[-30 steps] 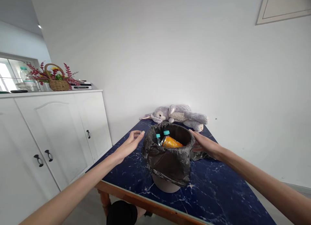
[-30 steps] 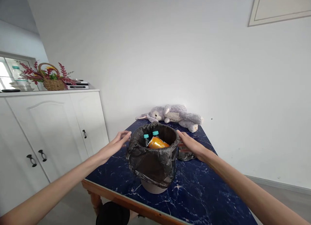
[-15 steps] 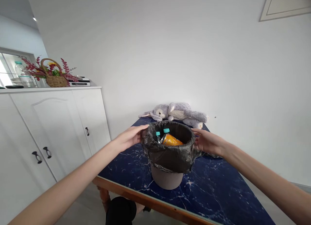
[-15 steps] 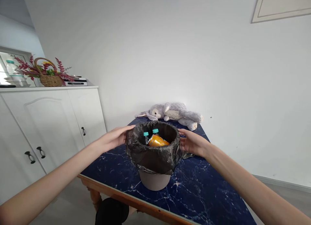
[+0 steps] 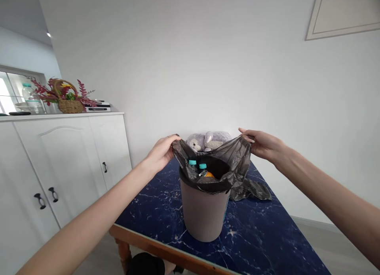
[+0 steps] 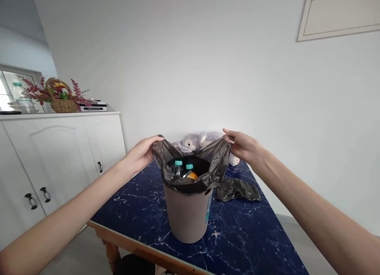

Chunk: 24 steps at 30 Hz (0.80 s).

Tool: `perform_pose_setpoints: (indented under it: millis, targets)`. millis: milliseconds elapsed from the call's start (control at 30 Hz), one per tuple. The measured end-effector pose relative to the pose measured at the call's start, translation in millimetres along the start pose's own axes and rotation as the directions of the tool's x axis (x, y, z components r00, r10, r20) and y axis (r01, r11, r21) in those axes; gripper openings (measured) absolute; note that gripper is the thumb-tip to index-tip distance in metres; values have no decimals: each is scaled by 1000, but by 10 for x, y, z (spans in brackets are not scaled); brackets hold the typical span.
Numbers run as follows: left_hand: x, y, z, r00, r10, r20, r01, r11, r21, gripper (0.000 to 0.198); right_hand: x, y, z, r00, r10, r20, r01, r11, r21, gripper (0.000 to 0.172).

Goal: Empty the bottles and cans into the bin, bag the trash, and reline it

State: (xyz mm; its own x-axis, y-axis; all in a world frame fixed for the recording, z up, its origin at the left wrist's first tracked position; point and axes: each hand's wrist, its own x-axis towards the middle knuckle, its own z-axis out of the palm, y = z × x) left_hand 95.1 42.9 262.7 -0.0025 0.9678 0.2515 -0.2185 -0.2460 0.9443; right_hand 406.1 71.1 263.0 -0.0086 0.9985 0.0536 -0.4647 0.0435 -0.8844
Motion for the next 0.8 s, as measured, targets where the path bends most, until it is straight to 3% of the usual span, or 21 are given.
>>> perform_pose_setpoints:
  millis: [167,300,567,800]
  targets:
    - [43,139,12,988,87,-130,-102,988,-118,14,55,-238,124,995,-90,-35,92,994,65,25]
    - [55,192,30,972,165,-169,-196,964,-182,22,61,-322,121,990,-118,-73,124,988,96,26]
    - [88,213,93,967,208,-150,-234,954,-186,28,153,-322,71,991,-124,-53,127,990,59,23]
    - [72,305,248,975,202,-93,-218,951,-221,34,158,-330,348,983,-184,25,183,983,29,29]
